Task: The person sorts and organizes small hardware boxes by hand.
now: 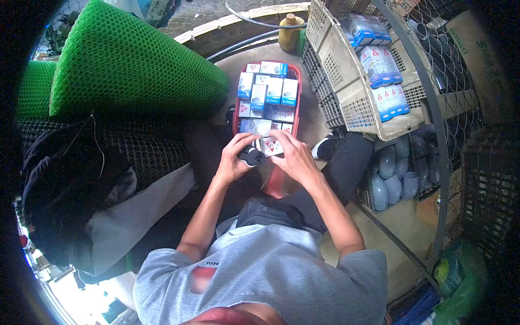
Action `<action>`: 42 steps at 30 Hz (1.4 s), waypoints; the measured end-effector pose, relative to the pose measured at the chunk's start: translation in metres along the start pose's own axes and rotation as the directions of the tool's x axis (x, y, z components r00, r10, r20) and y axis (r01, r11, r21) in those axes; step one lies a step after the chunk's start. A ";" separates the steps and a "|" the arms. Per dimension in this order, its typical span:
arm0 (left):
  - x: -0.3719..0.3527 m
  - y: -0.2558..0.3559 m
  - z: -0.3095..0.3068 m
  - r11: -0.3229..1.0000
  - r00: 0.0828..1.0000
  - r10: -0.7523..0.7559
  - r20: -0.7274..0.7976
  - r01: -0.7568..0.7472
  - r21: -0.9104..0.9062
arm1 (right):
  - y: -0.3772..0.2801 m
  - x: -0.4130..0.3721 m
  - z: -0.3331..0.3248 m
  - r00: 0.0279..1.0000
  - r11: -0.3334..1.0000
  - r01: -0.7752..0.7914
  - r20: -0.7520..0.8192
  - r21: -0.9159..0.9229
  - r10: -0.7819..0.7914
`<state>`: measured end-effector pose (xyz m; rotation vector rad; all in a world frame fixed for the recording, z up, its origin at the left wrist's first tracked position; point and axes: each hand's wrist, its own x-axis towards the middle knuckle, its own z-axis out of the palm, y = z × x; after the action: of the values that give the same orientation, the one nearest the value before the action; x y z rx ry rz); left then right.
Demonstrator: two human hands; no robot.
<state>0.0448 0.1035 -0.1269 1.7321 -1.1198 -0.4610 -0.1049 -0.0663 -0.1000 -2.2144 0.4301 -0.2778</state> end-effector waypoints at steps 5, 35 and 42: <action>0.002 -0.002 0.004 1.000 0.998 -0.022 -0.051 0.022 -0.006 | 0.006 -0.006 0.007 0.988 0.989 0.127 -0.077 -0.078 -0.133; 0.030 -0.095 0.023 0.865 0.867 -0.498 -0.021 0.496 -0.075 | 0.157 0.095 -0.010 0.780 0.874 -0.436 -0.394 0.214 0.486; 0.027 -0.108 0.030 0.913 0.913 -0.408 -0.013 0.408 0.008 | 0.195 0.198 -0.006 0.819 0.924 -0.337 -0.541 -0.182 0.192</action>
<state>0.0870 0.0748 -0.2298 1.9818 -0.7471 -0.7004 0.0336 -0.2636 -0.2390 -2.2850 1.1267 -0.7038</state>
